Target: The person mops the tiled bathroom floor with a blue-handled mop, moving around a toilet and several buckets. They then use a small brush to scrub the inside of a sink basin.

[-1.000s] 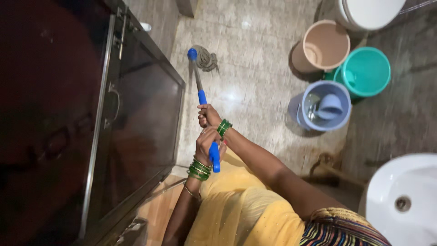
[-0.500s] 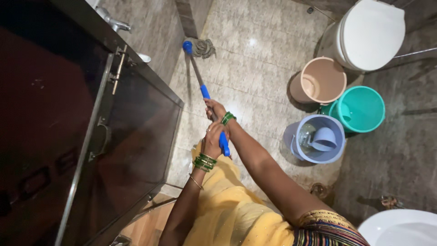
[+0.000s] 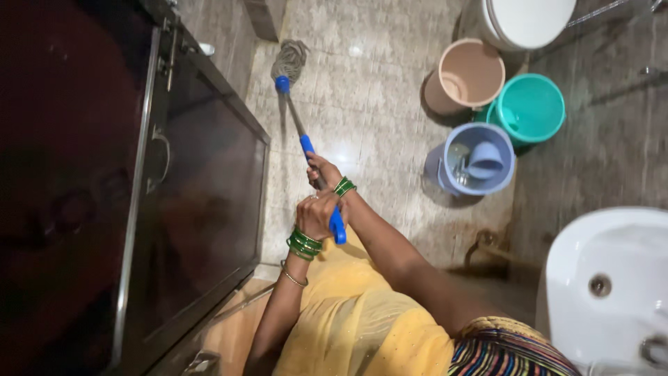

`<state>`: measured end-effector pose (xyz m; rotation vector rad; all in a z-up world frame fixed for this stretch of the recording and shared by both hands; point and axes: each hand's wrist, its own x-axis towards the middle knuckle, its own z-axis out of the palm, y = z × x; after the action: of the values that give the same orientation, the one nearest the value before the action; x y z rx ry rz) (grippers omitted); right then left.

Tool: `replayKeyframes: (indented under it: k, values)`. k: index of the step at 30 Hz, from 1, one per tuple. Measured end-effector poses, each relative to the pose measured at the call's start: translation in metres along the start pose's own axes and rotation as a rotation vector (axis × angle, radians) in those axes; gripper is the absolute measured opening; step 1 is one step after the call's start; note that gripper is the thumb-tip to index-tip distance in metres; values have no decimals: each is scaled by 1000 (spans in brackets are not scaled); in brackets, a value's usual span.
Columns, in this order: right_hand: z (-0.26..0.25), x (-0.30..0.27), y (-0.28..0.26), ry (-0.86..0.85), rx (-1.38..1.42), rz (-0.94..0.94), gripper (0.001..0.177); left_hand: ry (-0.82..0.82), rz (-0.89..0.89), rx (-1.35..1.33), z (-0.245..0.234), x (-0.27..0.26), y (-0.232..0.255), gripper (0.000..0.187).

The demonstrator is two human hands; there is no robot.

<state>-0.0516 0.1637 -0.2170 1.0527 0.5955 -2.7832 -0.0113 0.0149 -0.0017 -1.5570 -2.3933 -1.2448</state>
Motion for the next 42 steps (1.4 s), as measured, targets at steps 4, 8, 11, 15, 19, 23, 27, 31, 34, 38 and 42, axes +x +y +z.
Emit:
replayKeyframes:
  k: [4,8,11,15,19,23,27,31,34,38,42]
  values:
    - [-15,-37,49,30,111,-43,44,-66,30,-92,-31,-42,28,17]
    - [-27,-80,91,99,129,-93,45,-221,64,-141,-61,-76,50,12]
    - [-8,-122,107,141,160,-129,43,-122,153,-126,-90,-83,79,16]
    - [33,-196,130,159,197,-128,40,-57,174,-211,-129,-92,114,22]
    - [71,-244,152,226,214,-87,35,44,191,-264,-153,-99,126,29]
    - [91,-226,153,356,176,-94,33,122,100,-279,-151,-106,110,25]
    - [84,-184,140,379,139,-137,35,205,-23,-285,-130,-96,82,27]
    - [61,-131,107,422,39,-231,36,274,-21,-316,-99,-70,56,20]
    - [33,-87,68,396,104,-151,40,261,-163,-256,-65,-51,42,22]
    - [-7,-25,6,331,71,-162,46,319,-232,-230,-18,-8,28,27]
    - [-27,37,-68,321,-44,-207,45,230,-253,-252,22,39,-4,30]
